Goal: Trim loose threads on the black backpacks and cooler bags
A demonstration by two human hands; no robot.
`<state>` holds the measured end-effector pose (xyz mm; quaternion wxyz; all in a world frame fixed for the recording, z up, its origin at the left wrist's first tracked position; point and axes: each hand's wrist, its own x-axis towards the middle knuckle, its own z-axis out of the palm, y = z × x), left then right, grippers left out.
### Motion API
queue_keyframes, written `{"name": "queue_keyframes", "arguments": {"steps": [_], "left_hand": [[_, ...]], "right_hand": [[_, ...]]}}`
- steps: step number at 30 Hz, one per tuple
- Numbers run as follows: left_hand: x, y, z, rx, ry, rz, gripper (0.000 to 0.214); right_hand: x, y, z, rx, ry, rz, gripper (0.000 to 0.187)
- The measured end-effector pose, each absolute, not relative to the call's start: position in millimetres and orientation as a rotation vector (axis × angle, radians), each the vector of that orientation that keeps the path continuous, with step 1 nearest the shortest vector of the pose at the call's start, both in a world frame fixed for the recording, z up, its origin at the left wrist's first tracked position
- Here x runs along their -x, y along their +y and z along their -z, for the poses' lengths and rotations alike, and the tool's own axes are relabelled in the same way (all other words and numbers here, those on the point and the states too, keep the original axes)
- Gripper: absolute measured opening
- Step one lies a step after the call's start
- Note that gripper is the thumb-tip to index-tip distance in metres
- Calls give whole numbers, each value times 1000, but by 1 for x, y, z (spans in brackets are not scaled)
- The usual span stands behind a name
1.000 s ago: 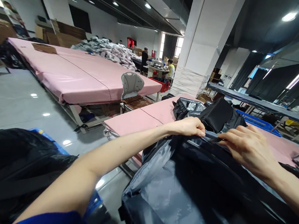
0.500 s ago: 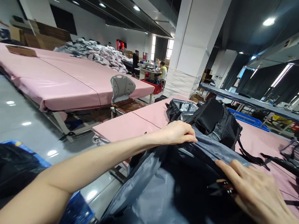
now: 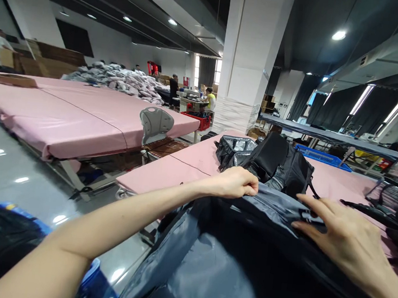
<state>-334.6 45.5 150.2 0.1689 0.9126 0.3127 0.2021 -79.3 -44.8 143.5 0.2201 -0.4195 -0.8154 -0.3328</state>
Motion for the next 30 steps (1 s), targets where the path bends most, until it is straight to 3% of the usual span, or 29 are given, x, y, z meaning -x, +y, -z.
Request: {"name": "queue_keyframes", "arguments": {"steps": [2, 6, 9, 20, 26, 30], "left_hand": [[335, 48, -147, -2567, 881, -599, 12], [333, 52, -144, -2534, 881, -611, 12], [332, 52, -144, -2520, 894, -619, 12], [331, 51, -143, -2536, 906, -644, 13], [332, 48, -144, -2554, 886, -666, 13], [332, 46, -144, -2563, 888, -689, 14]], "right_hand": [[78, -42, -147, 1186, -2226, 993, 40], [89, -43, -151, 1070, -2235, 1140, 19], [99, -45, -152, 985, -2266, 1296, 14], [105, -63, -157, 743, -2334, 1647, 31], [105, -56, -156, 777, -2330, 1478, 24], [95, -41, -154, 953, -2388, 996, 14]]}}
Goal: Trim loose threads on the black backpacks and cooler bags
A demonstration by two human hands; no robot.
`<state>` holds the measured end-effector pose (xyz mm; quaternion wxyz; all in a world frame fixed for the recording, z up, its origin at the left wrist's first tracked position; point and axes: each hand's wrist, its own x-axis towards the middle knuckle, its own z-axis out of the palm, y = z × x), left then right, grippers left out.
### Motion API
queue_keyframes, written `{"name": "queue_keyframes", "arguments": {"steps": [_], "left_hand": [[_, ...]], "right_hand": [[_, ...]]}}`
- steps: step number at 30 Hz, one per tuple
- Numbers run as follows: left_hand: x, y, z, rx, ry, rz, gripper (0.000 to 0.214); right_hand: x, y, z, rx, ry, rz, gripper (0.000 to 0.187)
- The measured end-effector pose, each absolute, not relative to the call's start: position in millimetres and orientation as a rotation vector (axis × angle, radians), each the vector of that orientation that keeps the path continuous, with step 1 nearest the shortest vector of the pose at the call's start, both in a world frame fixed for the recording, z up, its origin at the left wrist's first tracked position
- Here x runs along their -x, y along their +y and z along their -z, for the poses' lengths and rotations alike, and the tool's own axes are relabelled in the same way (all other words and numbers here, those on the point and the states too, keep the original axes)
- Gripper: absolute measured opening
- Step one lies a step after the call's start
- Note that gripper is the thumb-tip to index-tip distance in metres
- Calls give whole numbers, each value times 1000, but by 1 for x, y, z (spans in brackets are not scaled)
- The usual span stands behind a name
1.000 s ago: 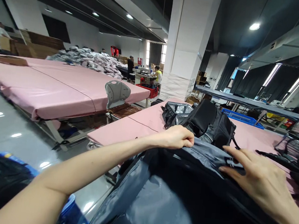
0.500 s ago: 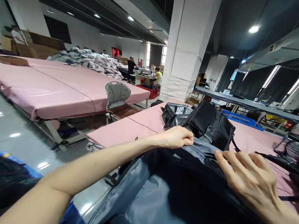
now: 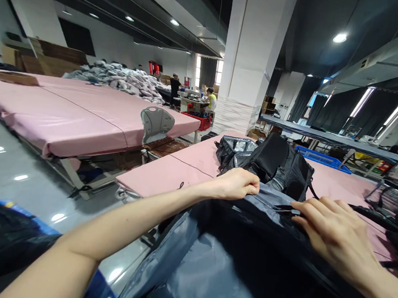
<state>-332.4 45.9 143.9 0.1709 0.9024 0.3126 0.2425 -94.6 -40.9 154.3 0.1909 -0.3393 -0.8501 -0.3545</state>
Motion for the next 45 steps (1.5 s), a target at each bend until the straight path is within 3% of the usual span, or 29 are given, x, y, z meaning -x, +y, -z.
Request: {"name": "queue_keyframes", "arguments": {"steps": [3, 5, 13, 29, 38, 45], "left_hand": [[332, 45, -145, -2560, 899, -691, 14], [332, 44, -145, -2560, 902, -685, 14], [332, 47, -143, -2552, 907, -683, 14], [332, 46, -143, -2556, 896, -693, 15], [333, 48, -142, -2542, 880, -691, 13], [333, 48, -142, -2535, 871, -698, 13]], "right_hand": [[87, -33, -152, 1034, -2429, 584, 13], [87, -32, -152, 1043, -2396, 527, 14], [98, -43, -155, 925, -2345, 1191, 17], [97, -45, -160, 806, -2365, 1359, 19], [92, -35, -159, 894, -2382, 847, 14], [89, -44, -161, 831, -2387, 1175, 15]]}}
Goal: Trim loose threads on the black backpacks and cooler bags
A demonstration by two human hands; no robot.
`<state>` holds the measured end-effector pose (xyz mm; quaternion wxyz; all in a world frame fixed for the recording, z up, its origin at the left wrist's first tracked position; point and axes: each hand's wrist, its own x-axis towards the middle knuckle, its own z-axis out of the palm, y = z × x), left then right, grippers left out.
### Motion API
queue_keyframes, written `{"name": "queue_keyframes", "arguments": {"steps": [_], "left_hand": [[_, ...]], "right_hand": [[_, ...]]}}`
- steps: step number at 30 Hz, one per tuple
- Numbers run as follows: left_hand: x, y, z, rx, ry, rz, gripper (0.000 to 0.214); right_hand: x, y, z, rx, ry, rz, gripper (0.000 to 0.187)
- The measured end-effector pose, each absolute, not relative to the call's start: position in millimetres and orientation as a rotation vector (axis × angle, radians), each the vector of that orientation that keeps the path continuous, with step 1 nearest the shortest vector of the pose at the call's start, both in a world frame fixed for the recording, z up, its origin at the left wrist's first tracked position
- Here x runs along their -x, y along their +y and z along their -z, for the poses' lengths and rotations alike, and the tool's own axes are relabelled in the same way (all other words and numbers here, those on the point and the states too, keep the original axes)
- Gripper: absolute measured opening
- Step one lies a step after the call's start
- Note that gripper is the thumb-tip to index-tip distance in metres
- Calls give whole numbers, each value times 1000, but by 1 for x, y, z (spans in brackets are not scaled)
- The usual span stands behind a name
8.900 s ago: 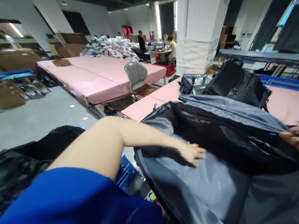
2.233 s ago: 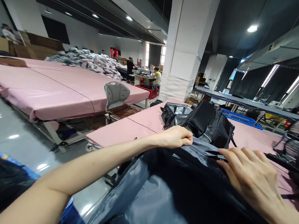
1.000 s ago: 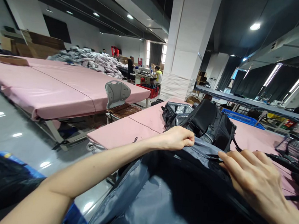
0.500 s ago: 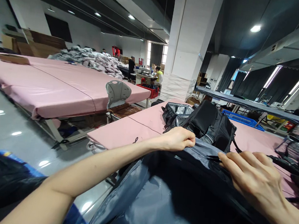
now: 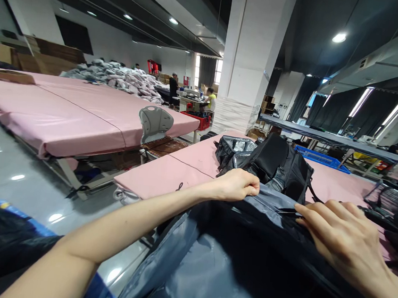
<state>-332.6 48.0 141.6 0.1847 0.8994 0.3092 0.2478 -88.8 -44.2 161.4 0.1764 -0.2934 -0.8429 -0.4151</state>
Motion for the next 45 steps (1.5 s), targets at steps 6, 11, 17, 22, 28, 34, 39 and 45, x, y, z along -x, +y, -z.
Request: {"name": "queue_keyframes", "arguments": {"steps": [6, 11, 17, 22, 28, 34, 39, 45], "left_hand": [[333, 49, -140, -2545, 865, -699, 12], [333, 49, -140, -2553, 888, -698, 14], [332, 49, -140, -2563, 892, -694, 14], [332, 49, -140, -2550, 882, -697, 13], [332, 49, -140, -2548, 883, -694, 13], [332, 49, -139, -2550, 884, -685, 14], [331, 49, -140, -2542, 896, -689, 14], [331, 49, -140, -2547, 872, -694, 13]], "right_hand": [[99, -54, -162, 753, -2387, 1387, 24], [100, -53, -159, 760, -2378, 1370, 24], [94, -47, -155, 808, -2387, 945, 15], [87, -43, -153, 888, -2329, 888, 16], [90, -42, -153, 805, -2341, 1187, 20], [93, -46, -157, 768, -2332, 1207, 20], [94, -45, -159, 755, -2347, 1268, 21], [95, -47, -159, 680, -2377, 1302, 22]]}}
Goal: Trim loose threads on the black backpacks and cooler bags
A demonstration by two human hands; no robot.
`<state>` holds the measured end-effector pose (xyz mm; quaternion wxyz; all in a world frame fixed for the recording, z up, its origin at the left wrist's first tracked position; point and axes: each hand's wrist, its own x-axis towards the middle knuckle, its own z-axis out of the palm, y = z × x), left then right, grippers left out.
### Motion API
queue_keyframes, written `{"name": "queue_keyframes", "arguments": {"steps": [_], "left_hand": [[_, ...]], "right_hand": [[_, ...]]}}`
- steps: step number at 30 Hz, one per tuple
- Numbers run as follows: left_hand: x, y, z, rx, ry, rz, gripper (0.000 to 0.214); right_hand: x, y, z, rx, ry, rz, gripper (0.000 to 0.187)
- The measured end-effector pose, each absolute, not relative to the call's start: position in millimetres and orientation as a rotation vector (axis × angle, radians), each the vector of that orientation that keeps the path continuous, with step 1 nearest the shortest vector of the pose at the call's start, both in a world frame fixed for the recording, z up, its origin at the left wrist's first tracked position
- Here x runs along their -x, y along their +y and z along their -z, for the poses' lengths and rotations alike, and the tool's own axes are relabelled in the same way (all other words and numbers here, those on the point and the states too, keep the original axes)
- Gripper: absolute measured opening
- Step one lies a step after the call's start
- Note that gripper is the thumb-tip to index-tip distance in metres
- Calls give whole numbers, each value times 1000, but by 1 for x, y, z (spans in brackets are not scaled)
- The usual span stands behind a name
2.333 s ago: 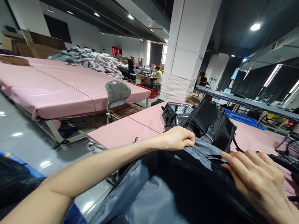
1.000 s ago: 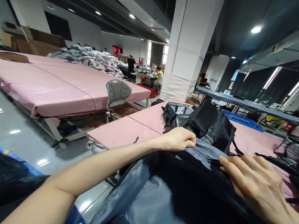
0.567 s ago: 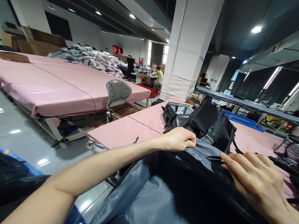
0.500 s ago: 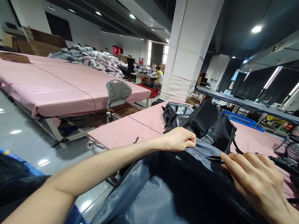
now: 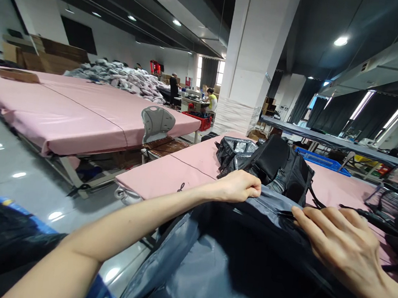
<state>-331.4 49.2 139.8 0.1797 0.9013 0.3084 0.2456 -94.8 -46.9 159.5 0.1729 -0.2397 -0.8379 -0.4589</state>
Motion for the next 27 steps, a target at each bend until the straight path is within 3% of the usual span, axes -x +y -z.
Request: {"name": "queue_keyframes", "arguments": {"steps": [8, 17, 22, 27], "left_hand": [[332, 47, -141, -2548, 859, -700, 13], [332, 49, -140, -2558, 860, -696, 13], [332, 48, -141, -2551, 860, -687, 13], [332, 47, -140, -2539, 879, -692, 14]], "right_hand": [[89, -35, -153, 827, -2396, 1041, 17], [92, -33, -155, 775, -2412, 1035, 15], [85, -33, -153, 893, -2349, 773, 13], [87, -35, -155, 856, -2379, 955, 16]]}}
